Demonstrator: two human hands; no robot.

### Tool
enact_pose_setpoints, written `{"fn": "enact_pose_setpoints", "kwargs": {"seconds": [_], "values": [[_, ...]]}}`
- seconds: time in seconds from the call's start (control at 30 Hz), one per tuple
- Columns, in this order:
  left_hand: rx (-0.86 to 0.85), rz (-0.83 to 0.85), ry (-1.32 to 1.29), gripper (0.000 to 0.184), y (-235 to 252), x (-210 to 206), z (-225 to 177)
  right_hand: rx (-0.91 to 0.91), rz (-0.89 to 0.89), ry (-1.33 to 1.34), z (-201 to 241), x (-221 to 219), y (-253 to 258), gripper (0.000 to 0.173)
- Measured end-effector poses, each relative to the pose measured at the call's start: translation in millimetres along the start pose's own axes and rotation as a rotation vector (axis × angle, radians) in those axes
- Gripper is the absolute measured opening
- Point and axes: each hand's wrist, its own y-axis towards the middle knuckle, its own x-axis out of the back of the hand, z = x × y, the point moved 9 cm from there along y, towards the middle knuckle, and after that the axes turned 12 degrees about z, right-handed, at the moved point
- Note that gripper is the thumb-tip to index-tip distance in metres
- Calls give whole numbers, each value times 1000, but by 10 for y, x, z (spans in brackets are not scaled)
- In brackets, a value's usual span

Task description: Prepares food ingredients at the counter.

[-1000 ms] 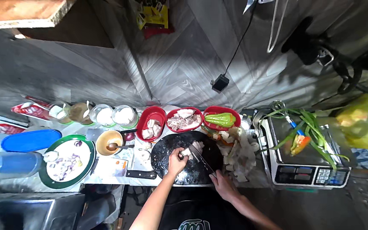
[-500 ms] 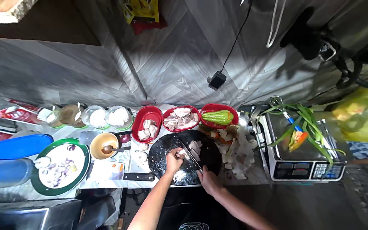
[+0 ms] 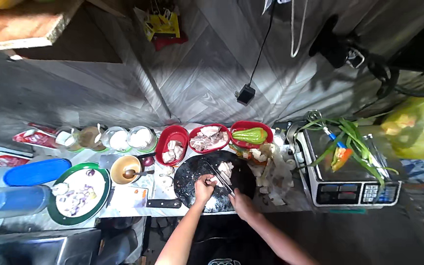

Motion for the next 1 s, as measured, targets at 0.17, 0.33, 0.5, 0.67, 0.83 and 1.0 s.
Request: {"fn": "enact_pose_setpoints", "kwargs": {"seconds": [0.17,0.33,0.5,0.67,0.83,1.0], "values": [[-28,-59,-83,36,-26,24,51,0,-53,-3,-320,-62,-321,50],[-55,-111,-128,31,-47,-11,84,9,-43,-66,-107,-40,-346,50],[-20,-62,-53,32,-9,-20,30,-34,1,-75,-87,-108,-291,50],[-154,-81,52,18,-12,-27,-49,-65,8,-40,100,-89,-37,50],[-140,-194,5,17,-70,-42,5,-54,23,-59,83,-44,-102,50],[-59,-147,-35,35,-52,-56,15,-59,50,-48,-208,-156,-241,51]]}}
